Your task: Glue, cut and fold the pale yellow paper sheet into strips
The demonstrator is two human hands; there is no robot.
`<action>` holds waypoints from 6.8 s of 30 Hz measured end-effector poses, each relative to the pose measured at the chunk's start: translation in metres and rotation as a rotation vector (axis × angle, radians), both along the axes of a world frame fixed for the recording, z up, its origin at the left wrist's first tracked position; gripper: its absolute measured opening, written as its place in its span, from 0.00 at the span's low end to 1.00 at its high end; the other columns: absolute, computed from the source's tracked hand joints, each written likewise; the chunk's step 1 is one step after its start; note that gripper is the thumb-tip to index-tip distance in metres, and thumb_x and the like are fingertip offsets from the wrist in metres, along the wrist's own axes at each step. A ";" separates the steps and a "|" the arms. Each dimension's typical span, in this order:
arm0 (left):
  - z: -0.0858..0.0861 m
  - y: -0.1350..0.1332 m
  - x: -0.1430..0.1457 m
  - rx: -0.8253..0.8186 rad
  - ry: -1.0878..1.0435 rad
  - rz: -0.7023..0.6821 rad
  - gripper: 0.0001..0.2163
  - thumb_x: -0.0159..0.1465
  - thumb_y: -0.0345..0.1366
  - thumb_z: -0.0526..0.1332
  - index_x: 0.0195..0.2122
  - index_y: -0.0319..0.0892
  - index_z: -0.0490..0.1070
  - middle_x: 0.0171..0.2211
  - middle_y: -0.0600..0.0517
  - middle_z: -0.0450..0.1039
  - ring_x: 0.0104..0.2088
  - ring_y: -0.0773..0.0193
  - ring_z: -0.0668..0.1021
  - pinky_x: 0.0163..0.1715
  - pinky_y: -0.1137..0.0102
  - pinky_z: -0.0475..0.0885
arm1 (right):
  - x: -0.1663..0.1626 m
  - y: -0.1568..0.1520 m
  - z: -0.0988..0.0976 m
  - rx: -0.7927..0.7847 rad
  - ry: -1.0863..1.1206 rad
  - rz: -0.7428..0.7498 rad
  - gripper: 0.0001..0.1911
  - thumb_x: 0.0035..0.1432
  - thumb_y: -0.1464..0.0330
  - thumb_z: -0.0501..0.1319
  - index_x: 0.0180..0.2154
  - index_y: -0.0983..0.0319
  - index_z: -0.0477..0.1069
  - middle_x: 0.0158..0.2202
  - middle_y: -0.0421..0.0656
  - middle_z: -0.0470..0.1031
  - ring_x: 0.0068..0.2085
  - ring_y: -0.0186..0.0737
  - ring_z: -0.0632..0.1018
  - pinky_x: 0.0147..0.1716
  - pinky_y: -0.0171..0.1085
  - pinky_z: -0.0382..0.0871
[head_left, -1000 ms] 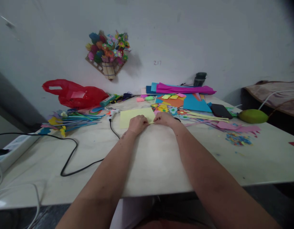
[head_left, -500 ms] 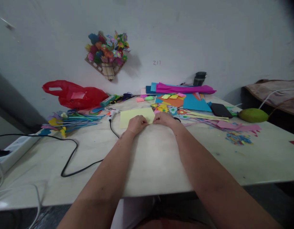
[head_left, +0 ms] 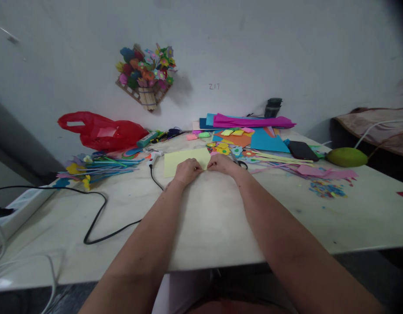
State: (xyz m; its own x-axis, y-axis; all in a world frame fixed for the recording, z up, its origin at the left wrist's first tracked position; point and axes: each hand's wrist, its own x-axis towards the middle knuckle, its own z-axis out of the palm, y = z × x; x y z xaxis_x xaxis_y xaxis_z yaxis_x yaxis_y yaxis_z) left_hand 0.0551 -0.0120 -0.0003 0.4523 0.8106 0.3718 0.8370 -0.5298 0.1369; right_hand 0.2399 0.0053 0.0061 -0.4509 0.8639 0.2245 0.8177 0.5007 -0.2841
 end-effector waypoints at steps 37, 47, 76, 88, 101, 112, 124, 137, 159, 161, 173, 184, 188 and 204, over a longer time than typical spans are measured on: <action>0.000 0.002 0.004 -0.034 0.028 0.081 0.08 0.58 0.37 0.55 0.31 0.42 0.72 0.38 0.49 0.70 0.40 0.61 0.70 0.35 0.71 0.66 | -0.004 0.002 -0.008 -0.118 -0.005 -0.118 0.10 0.50 0.65 0.57 0.29 0.64 0.74 0.25 0.41 0.73 0.25 0.31 0.68 0.21 0.29 0.54; -0.002 0.003 0.009 -0.024 0.091 0.125 0.10 0.59 0.36 0.52 0.32 0.40 0.72 0.39 0.46 0.69 0.41 0.61 0.70 0.39 0.70 0.66 | -0.005 0.002 -0.007 -0.123 -0.038 -0.144 0.12 0.50 0.63 0.58 0.26 0.65 0.72 0.22 0.40 0.71 0.23 0.30 0.66 0.20 0.29 0.51; -0.007 0.004 0.013 -0.008 0.083 0.197 0.11 0.59 0.37 0.50 0.32 0.39 0.70 0.41 0.45 0.67 0.42 0.56 0.69 0.40 0.65 0.65 | 0.012 -0.003 -0.002 -0.121 -0.075 -0.281 0.17 0.49 0.57 0.59 0.20 0.63 0.68 0.18 0.38 0.65 0.23 0.31 0.65 0.24 0.31 0.51; -0.007 0.004 0.014 -0.006 0.089 0.208 0.11 0.59 0.37 0.51 0.33 0.39 0.70 0.41 0.44 0.67 0.44 0.55 0.69 0.41 0.64 0.65 | 0.009 0.003 -0.001 -0.065 -0.239 -0.408 0.21 0.47 0.49 0.58 0.27 0.61 0.74 0.39 0.49 0.70 0.45 0.49 0.68 0.40 0.40 0.59; -0.005 0.003 0.016 -0.014 0.095 0.255 0.10 0.57 0.38 0.53 0.31 0.41 0.71 0.40 0.45 0.68 0.45 0.53 0.67 0.41 0.62 0.63 | 0.006 0.000 0.001 -0.077 -0.304 -0.510 0.32 0.46 0.45 0.56 0.42 0.64 0.71 0.49 0.54 0.63 0.52 0.54 0.61 0.47 0.47 0.54; -0.003 0.000 0.013 0.025 0.046 0.147 0.12 0.56 0.35 0.58 0.42 0.50 0.69 0.43 0.51 0.68 0.47 0.56 0.65 0.46 0.62 0.61 | 0.009 0.001 -0.001 -0.142 -0.236 -0.541 0.33 0.44 0.43 0.55 0.43 0.61 0.71 0.51 0.52 0.61 0.53 0.55 0.60 0.49 0.48 0.53; 0.002 -0.004 0.010 0.010 0.195 -0.111 0.15 0.61 0.34 0.51 0.45 0.58 0.71 0.51 0.56 0.66 0.51 0.59 0.62 0.50 0.62 0.56 | 0.012 0.004 -0.005 -0.101 -0.217 -0.516 0.31 0.46 0.44 0.55 0.43 0.61 0.70 0.51 0.52 0.61 0.53 0.54 0.60 0.50 0.50 0.50; 0.012 -0.022 0.025 0.043 0.279 -0.108 0.15 0.61 0.36 0.49 0.42 0.53 0.73 0.53 0.55 0.65 0.49 0.56 0.64 0.47 0.60 0.55 | 0.011 0.003 -0.004 -0.108 -0.190 -0.538 0.30 0.47 0.46 0.56 0.43 0.63 0.69 0.51 0.53 0.61 0.53 0.54 0.60 0.50 0.50 0.50; 0.007 0.004 -0.017 -0.220 -0.061 0.152 0.08 0.53 0.39 0.58 0.32 0.46 0.74 0.33 0.52 0.74 0.33 0.63 0.73 0.29 0.72 0.65 | 0.012 0.005 -0.007 0.029 -0.168 -0.479 0.23 0.48 0.52 0.59 0.41 0.60 0.70 0.50 0.48 0.64 0.53 0.51 0.61 0.50 0.50 0.48; 0.004 0.007 -0.020 -0.231 -0.098 0.136 0.07 0.53 0.38 0.58 0.31 0.45 0.73 0.32 0.53 0.74 0.32 0.64 0.73 0.28 0.73 0.64 | 0.009 0.003 -0.004 0.098 -0.181 -0.440 0.20 0.48 0.55 0.61 0.39 0.60 0.71 0.48 0.48 0.66 0.52 0.51 0.61 0.50 0.48 0.49; -0.006 0.014 -0.024 -0.260 -0.239 0.083 0.06 0.51 0.38 0.59 0.28 0.43 0.74 0.29 0.53 0.75 0.29 0.65 0.73 0.28 0.73 0.66 | -0.030 -0.002 -0.005 -0.012 0.029 -0.048 0.09 0.51 0.70 0.59 0.36 0.60 0.75 0.37 0.41 0.75 0.41 0.37 0.72 0.37 0.31 0.62; 0.000 0.012 -0.032 -0.383 -0.397 -0.004 0.06 0.49 0.35 0.59 0.27 0.39 0.72 0.26 0.53 0.72 0.28 0.67 0.72 0.29 0.74 0.66 | -0.030 0.006 -0.016 -0.016 0.111 -0.066 0.07 0.50 0.66 0.61 0.31 0.62 0.75 0.33 0.41 0.74 0.35 0.33 0.72 0.31 0.29 0.61; -0.001 0.012 -0.036 -0.361 -0.374 -0.039 0.06 0.48 0.35 0.60 0.26 0.39 0.71 0.26 0.53 0.71 0.28 0.67 0.71 0.29 0.73 0.66 | -0.030 0.005 -0.016 -0.050 0.156 -0.093 0.07 0.50 0.66 0.61 0.30 0.63 0.74 0.32 0.41 0.74 0.32 0.33 0.72 0.29 0.29 0.60; 0.000 0.013 -0.036 -0.231 -0.247 -0.041 0.04 0.51 0.33 0.59 0.26 0.39 0.71 0.28 0.52 0.69 0.29 0.66 0.71 0.29 0.73 0.66 | -0.037 -0.001 -0.008 -0.146 0.043 -0.204 0.10 0.52 0.64 0.58 0.29 0.63 0.74 0.29 0.42 0.75 0.29 0.32 0.71 0.23 0.29 0.55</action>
State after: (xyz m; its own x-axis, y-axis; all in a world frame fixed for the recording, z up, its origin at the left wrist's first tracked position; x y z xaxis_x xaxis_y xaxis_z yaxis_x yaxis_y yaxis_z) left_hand 0.0192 0.0010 -0.0001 0.4052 0.8692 0.2832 0.7422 -0.4937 0.4533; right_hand 0.2032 0.0046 -0.0016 -0.2569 0.9607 0.1057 0.8831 0.2777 -0.3782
